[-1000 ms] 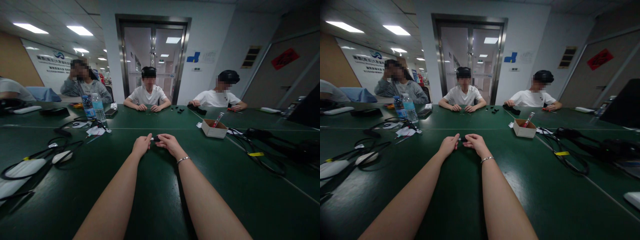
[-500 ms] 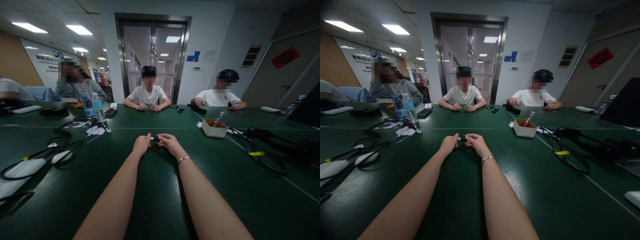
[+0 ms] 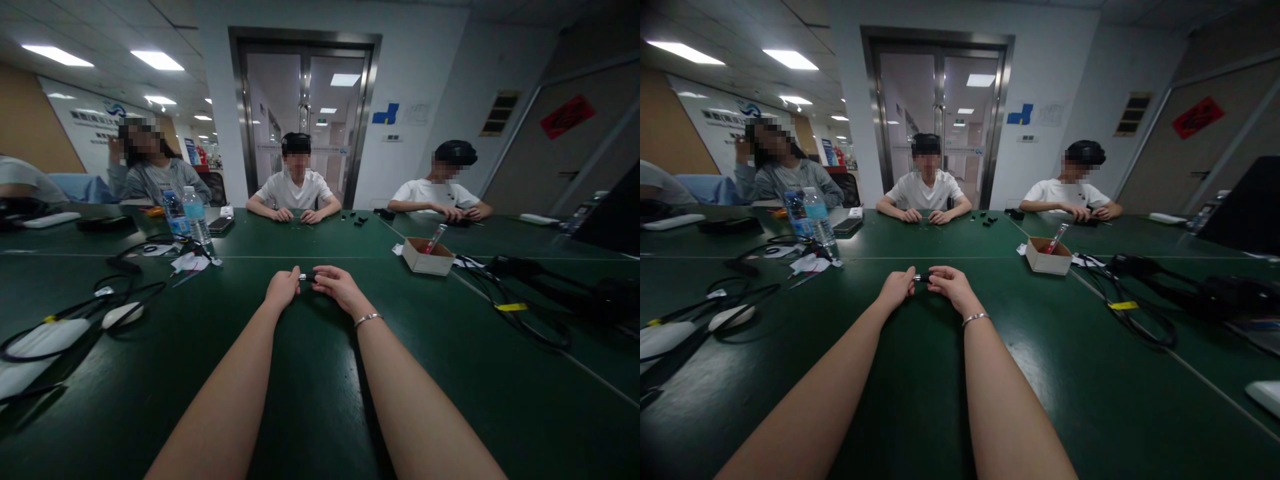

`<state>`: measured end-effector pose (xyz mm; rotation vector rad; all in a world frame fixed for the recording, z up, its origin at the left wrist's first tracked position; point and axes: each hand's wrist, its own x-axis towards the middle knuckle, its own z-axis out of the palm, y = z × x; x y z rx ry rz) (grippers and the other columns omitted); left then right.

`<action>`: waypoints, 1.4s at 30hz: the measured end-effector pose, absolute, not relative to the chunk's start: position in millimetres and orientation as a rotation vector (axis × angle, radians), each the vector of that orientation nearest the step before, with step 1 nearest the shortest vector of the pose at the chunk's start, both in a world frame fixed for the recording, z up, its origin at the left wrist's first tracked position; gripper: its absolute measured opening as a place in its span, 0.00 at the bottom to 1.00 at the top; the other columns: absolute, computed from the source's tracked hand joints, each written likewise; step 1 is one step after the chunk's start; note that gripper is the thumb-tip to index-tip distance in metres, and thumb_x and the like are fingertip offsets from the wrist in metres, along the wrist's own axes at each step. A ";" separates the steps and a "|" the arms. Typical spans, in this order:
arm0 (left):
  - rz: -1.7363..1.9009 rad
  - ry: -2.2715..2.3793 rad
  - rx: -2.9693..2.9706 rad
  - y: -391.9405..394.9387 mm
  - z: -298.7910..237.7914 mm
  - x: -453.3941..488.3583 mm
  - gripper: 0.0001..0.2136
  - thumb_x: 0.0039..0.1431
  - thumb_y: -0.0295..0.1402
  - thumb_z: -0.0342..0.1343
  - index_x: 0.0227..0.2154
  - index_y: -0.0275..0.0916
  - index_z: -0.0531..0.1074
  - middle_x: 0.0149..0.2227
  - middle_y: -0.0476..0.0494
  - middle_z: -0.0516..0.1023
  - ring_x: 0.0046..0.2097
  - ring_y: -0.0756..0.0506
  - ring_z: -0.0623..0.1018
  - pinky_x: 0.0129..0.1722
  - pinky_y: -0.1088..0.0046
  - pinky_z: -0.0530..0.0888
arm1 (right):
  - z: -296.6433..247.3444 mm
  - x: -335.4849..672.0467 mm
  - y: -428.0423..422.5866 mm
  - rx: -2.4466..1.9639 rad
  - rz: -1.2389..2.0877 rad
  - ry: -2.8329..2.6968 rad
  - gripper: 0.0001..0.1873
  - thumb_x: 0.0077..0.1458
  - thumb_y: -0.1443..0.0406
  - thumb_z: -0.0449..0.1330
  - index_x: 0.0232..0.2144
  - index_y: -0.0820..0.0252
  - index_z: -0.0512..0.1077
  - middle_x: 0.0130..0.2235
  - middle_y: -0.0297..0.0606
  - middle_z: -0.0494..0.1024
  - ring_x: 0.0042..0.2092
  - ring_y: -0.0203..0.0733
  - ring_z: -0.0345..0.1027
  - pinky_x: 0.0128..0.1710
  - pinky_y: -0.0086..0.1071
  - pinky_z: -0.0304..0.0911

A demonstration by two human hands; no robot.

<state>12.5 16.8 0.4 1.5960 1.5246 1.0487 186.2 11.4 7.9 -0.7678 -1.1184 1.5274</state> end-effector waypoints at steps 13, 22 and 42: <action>1.077 1.481 1.568 21.0 -3.1 11.2 0.26 0.57 0.52 0.41 0.13 0.38 0.65 0.17 0.45 0.70 0.20 0.49 0.68 0.26 0.71 0.64 | 4.6 185.9 12.8 -0.744 1.498 -1.106 0.16 0.39 0.77 0.68 0.34 0.63 0.76 0.36 0.38 0.72 0.39 0.40 0.73 0.43 0.34 0.73; 1.075 1.508 1.579 19.8 -2.6 11.9 0.27 0.57 0.53 0.40 0.13 0.38 0.65 0.18 0.44 0.71 0.21 0.48 0.69 0.27 0.71 0.64 | 6.1 186.7 11.6 -0.730 1.511 -1.111 0.16 0.39 0.76 0.68 0.34 0.62 0.76 0.33 0.36 0.74 0.38 0.39 0.73 0.42 0.32 0.73; 1.156 1.306 1.652 21.4 -4.6 10.9 0.18 0.53 0.50 0.49 0.25 0.38 0.70 0.28 0.46 0.74 0.30 0.48 0.71 0.35 0.71 0.67 | 9.7 185.8 9.8 -0.796 1.483 -1.091 0.13 0.44 0.74 0.66 0.36 0.64 0.75 0.26 0.36 0.76 0.26 0.34 0.71 0.28 0.26 0.72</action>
